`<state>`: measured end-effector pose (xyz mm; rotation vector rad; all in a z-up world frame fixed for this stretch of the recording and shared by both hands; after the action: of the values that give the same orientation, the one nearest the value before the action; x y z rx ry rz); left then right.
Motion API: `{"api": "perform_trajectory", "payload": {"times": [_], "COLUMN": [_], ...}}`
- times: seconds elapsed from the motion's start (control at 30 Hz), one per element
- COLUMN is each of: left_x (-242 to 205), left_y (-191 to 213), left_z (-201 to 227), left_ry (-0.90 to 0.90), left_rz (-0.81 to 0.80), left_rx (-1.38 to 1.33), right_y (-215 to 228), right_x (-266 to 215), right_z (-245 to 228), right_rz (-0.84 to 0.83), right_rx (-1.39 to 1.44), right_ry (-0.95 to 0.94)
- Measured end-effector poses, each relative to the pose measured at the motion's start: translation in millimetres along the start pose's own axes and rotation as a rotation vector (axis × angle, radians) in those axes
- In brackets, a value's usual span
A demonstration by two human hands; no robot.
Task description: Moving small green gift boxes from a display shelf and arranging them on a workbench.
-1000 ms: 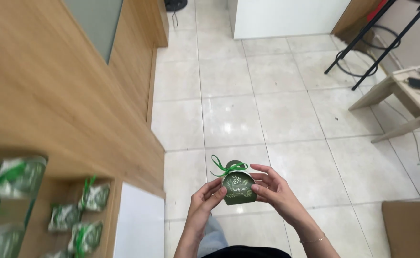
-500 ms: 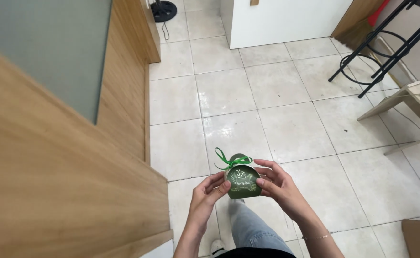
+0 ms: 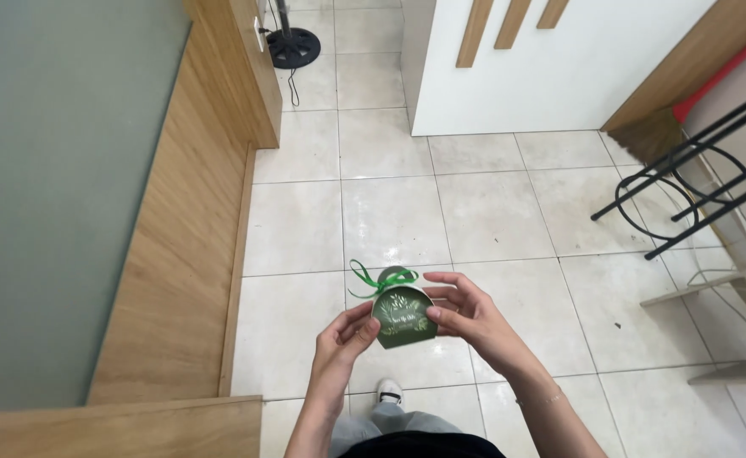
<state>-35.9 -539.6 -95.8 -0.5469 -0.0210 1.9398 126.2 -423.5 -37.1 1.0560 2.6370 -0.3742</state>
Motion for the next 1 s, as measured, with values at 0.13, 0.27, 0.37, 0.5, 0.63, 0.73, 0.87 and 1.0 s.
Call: {"api": "perform_trajectory", "payload": {"times": [0.13, 0.27, 0.37, 0.5, 0.63, 0.73, 0.87, 1.0], "left_x": [69.3, 137.7, 205.7, 304.1, 410.9, 485.0, 570.0, 653.9], "left_y": [-7.5, -4.1, 9.1, 32.1, 60.2, 74.1, 92.2, 102.0], "left_z": [28.2, 49.7, 71.4, 105.7, 160.4, 203.2, 255.2, 289.2], "left_ry": [0.002, 0.048, 0.059, 0.105, 0.06, 0.051, 0.008, -0.009], "left_rz": [0.035, 0.051, 0.061, 0.073, 0.031, -0.022, -0.027, -0.011], "left_rx": [-0.064, -0.036, -0.035, -0.024, -0.028, -0.006, -0.032, -0.057], "right_y": [30.9, 53.8, 68.2, 77.7, 90.5, 101.8, 107.1, 130.0], "right_x": [65.8, 129.3, 195.3, 293.0, 397.6, 468.3, 557.4, 644.2], "right_z": [-31.9, -47.5, -63.3, -97.6, -149.1, -180.7, -220.1, -242.7], "right_rz": [0.017, 0.044, 0.067, 0.063, 0.088, 0.118, 0.086, 0.104], "right_rx": [-0.029, -0.014, -0.023, -0.027, -0.023, -0.052, 0.031, 0.041], "right_ry": [0.0, -0.031, -0.044, -0.03, 0.03, 0.057, 0.082, 0.076]}}
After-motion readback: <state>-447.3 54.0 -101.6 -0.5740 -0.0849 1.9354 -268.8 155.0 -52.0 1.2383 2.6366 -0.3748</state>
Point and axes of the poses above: each hand's wrist, its own x-axis towards the middle knuckle, its own y-axis out of the back of the hand, z = x × y, the point moved 9 cm from there along x, towards the middle knuckle, and after that the axes turned 3 degrees about -z, right-handed, at the moved point
